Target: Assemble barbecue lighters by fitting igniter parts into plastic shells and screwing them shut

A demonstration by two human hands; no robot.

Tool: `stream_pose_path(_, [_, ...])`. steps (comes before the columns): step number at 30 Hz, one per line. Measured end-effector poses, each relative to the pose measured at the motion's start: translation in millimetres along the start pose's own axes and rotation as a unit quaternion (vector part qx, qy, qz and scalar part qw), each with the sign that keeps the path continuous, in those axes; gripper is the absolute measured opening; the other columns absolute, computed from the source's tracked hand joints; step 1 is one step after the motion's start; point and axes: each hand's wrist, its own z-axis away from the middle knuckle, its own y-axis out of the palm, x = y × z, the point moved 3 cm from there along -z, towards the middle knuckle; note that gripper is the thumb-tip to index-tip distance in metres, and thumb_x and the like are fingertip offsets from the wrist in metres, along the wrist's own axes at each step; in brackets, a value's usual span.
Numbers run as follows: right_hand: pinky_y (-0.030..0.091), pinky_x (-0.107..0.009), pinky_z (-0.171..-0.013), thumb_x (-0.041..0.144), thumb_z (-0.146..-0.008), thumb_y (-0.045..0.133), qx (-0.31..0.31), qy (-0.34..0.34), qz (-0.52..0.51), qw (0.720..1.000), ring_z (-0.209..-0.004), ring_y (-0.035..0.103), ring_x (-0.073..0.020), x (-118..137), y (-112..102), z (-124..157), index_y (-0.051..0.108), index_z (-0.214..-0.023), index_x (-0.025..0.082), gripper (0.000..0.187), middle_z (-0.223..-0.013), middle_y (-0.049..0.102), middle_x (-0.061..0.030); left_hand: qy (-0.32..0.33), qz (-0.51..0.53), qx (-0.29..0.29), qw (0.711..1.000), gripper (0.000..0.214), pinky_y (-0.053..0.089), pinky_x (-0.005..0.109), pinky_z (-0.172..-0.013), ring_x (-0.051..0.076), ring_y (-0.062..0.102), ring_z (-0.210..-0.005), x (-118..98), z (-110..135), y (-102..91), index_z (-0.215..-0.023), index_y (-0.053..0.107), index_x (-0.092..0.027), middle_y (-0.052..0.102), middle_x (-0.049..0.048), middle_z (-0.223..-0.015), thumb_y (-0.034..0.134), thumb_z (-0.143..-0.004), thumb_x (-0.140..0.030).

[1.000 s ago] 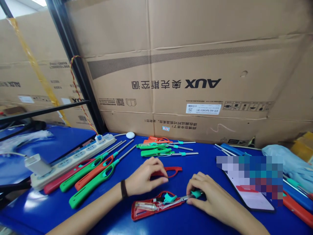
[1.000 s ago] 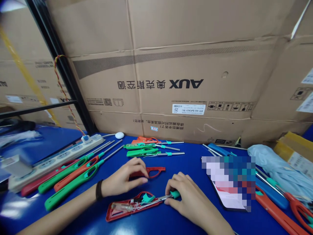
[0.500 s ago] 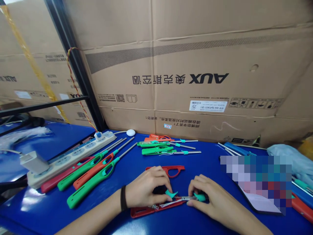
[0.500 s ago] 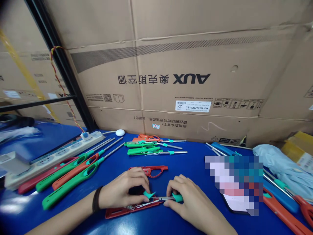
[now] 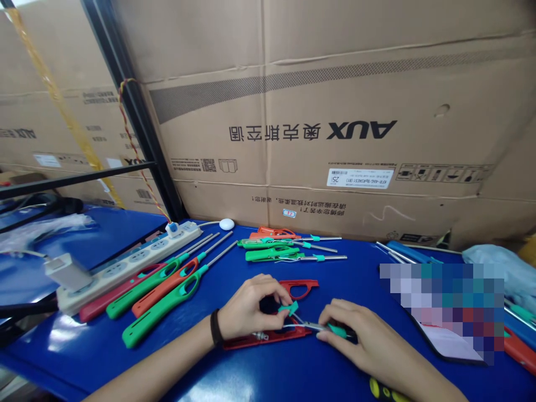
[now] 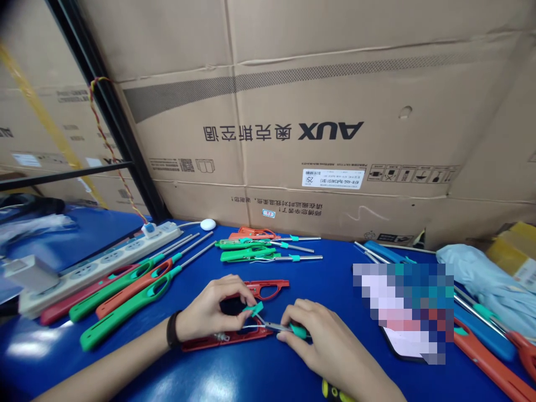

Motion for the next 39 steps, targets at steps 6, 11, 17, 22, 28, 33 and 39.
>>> stream_pose_path(6, [0.044,-0.026,-0.078,0.039,-0.095,0.036,-0.029,0.001,-0.029,0.999,-0.079,0.061,-0.0175,1,2,-1,0.058,-0.093,0.028,0.024,-0.092,0.063,0.0002,0.010,-0.011,0.002,1.000,0.012,0.047,0.023,-0.073,0.014,0.062,-0.077,6,2,0.7,-0.092,0.065,-0.018,0.069,0.0030,-0.086,0.055,-0.087,-0.020])
stream_pose_path(11, [0.044,-0.026,-0.072,0.044,-0.094,0.037,-0.037,0.024,-0.010,0.999,-0.078,0.063,-0.0186,-1,1,-2,0.056,-0.092,0.030,0.024,-0.090,0.066,0.0020,0.015,-0.054,-0.004,0.998,0.020,0.046,0.023,-0.074,0.014,0.061,-0.081,8,3,-3.7,-0.101,0.063,-0.018,0.067,0.0049,-0.091,0.046,-0.094,-0.026])
stream_pose_path(17, [0.042,-0.026,-0.060,0.049,-0.093,0.036,-0.111,0.079,0.027,0.990,-0.063,0.062,-0.0183,-10,-10,-3,0.053,-0.095,0.032,0.024,-0.076,0.067,0.0034,0.009,-0.098,0.059,0.993,0.046,0.045,0.022,-0.064,0.016,0.062,-0.073,5,3,-10.8,-0.103,0.063,-0.019,0.066,0.0022,-0.084,0.065,-0.074,-0.055])
stream_pose_path(22, [0.041,-0.026,-0.054,0.054,-0.091,0.036,-0.178,0.115,0.044,0.976,-0.054,0.059,-0.0178,-11,-19,-1,0.052,-0.092,0.031,0.028,-0.069,0.063,0.0041,0.021,-0.126,0.080,0.989,0.064,0.044,0.024,-0.061,0.017,0.063,-0.067,5,2,-13.7,-0.096,0.064,-0.019,0.065,-0.0003,-0.077,0.070,-0.055,-0.069])
stream_pose_path(28, [0.045,-0.027,-0.053,0.048,-0.091,0.037,-0.202,0.102,0.044,0.973,-0.054,0.058,-0.0165,-13,-17,-3,0.051,-0.099,0.029,0.024,-0.078,0.064,0.0022,0.071,-0.109,0.112,0.985,0.044,0.046,0.024,-0.063,0.017,0.064,-0.072,4,6,-3.2,-0.089,0.068,-0.020,0.069,0.0023,-0.082,0.066,-0.070,-0.059])
stream_pose_path(33, [0.048,-0.032,-0.085,0.026,-0.093,0.034,-0.175,0.004,0.032,0.984,-0.102,0.059,-0.0186,-27,-7,-10,0.047,-0.117,0.028,0.028,-0.113,0.058,-0.0046,0.122,-0.040,0.128,0.983,0.048,0.048,0.024,-0.073,0.017,0.063,-0.083,-5,7,5.8,-0.107,0.064,-0.020,0.069,0.0041,-0.098,0.066,-0.074,-0.055])
stream_pose_path(39, [0.043,-0.036,-0.096,0.022,-0.093,0.033,-0.190,-0.011,0.033,0.981,-0.114,0.053,-0.0192,-34,-4,-11,0.046,-0.122,0.027,0.033,-0.122,0.054,-0.0056,0.036,-0.082,0.145,0.985,0.037,0.044,0.024,-0.063,0.017,0.057,-0.072,-1,4,-10.5,-0.086,0.063,-0.019,0.064,0.0003,-0.081,0.078,-0.060,-0.041])
